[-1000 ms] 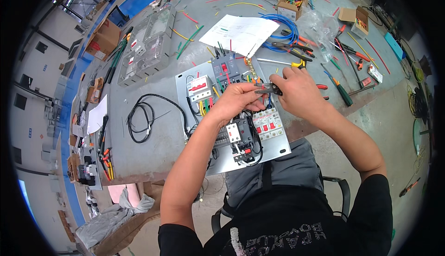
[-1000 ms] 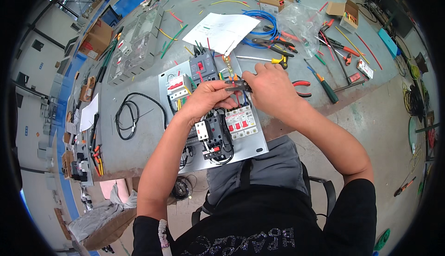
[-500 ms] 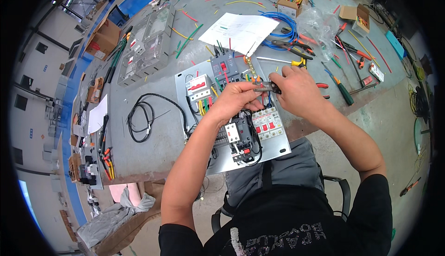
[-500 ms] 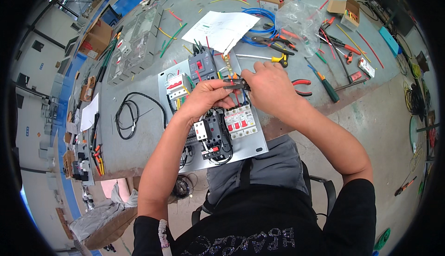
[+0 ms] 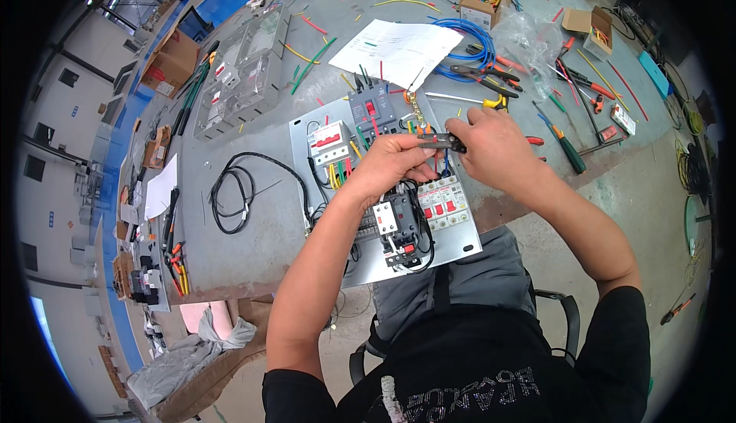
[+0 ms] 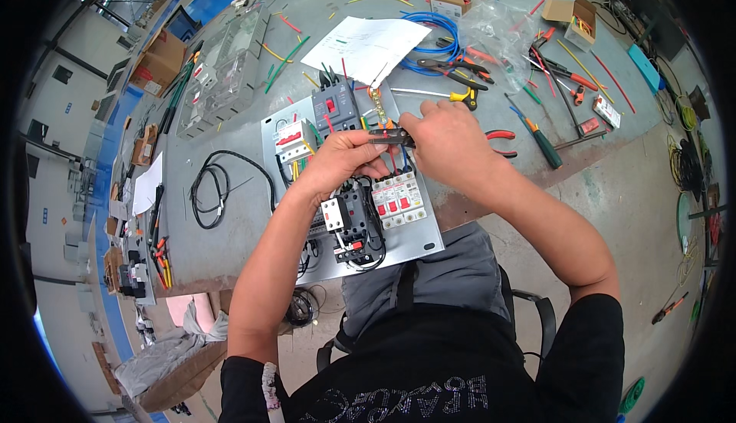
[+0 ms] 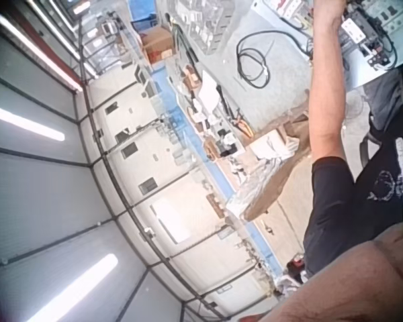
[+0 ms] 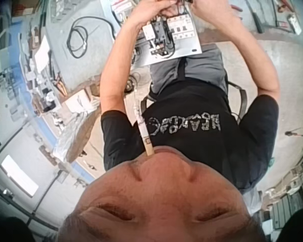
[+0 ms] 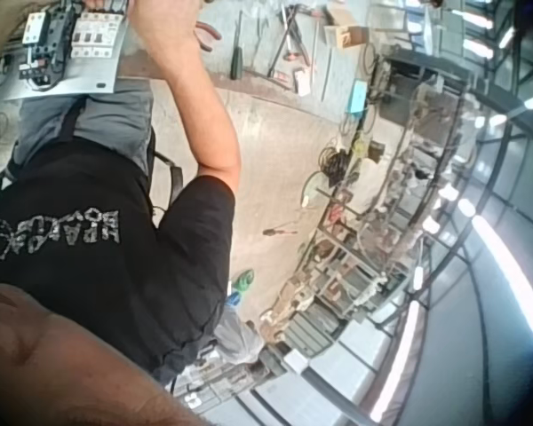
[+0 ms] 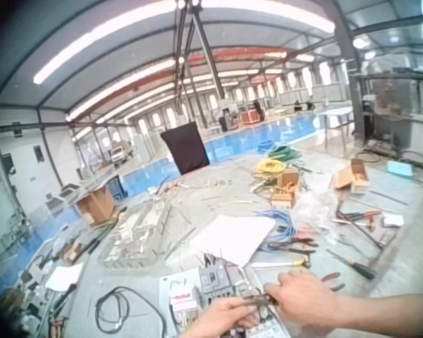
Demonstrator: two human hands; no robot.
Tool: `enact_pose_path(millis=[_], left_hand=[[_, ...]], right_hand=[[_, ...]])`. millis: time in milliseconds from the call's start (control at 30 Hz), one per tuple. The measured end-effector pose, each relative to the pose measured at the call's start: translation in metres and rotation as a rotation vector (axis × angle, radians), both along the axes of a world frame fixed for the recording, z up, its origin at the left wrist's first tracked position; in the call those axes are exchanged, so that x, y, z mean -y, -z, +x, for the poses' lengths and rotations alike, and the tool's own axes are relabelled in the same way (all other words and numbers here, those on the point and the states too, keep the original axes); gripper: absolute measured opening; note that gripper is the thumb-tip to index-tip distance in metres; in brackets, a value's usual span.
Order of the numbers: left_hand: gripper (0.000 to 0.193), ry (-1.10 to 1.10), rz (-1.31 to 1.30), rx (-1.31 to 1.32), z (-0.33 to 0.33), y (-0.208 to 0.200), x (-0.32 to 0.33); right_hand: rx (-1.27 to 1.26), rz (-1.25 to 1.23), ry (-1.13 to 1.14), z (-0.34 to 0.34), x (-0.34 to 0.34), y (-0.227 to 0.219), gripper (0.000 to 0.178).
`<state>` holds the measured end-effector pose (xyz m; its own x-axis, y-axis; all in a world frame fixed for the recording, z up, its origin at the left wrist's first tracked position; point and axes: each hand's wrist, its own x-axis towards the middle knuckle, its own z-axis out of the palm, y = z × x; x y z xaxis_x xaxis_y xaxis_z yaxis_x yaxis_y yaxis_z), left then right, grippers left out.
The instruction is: The person assembles an electrical control panel by stripping wires, inserting them into terminal blocks, and tightening screws. They use pliers and a screwdriver to connect multiple colored wires to circuit breakers and contactors mounted on a metal plate.
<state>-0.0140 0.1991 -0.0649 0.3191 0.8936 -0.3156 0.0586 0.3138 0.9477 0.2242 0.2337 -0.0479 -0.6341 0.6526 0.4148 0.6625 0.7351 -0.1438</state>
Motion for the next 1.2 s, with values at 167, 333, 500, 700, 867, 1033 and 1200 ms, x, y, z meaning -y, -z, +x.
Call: enact_pose_path(millis=[167, 333, 500, 700, 867, 1033, 1200], left_hand=[[0.023, -0.009, -0.002, -0.019, 0.001, -0.001, 0.0], [0.023, -0.002, 0.0, -0.011, -0.001, 0.002, -0.001], [0.023, -0.01, -0.007, -0.002, 0.001, 0.0, -0.001], [0.027, -0.025, -0.003, -0.014, -0.002, 0.003, -0.002], [0.034, -0.049, 0.01, 0.003, 0.004, 0.002, 0.002], [0.037, -0.091, 0.052, -0.052, 0.004, -0.004, 0.005], [0.034, -0.114, 0.102, -0.112, 0.008, -0.001, 0.003]], right_hand=[[-0.001, 0.007, 0.013, 0.0, -0.001, 0.0, 0.016], [0.012, 0.018, -0.005, 0.001, -0.005, 0.001, 0.016], [0.035, 0.042, -0.028, 0.002, -0.012, 0.002, 0.017], [-0.007, 0.305, -0.143, 0.001, -0.029, 0.001, 0.008], [-1.236, -0.631, 0.125, 0.043, -0.089, -0.081, 0.026], [-0.695, -0.648, -0.001, 0.044, -0.052, -0.038, 0.027], [-0.533, -0.81, 0.076, 0.047, -0.011, -0.009, 0.023]])
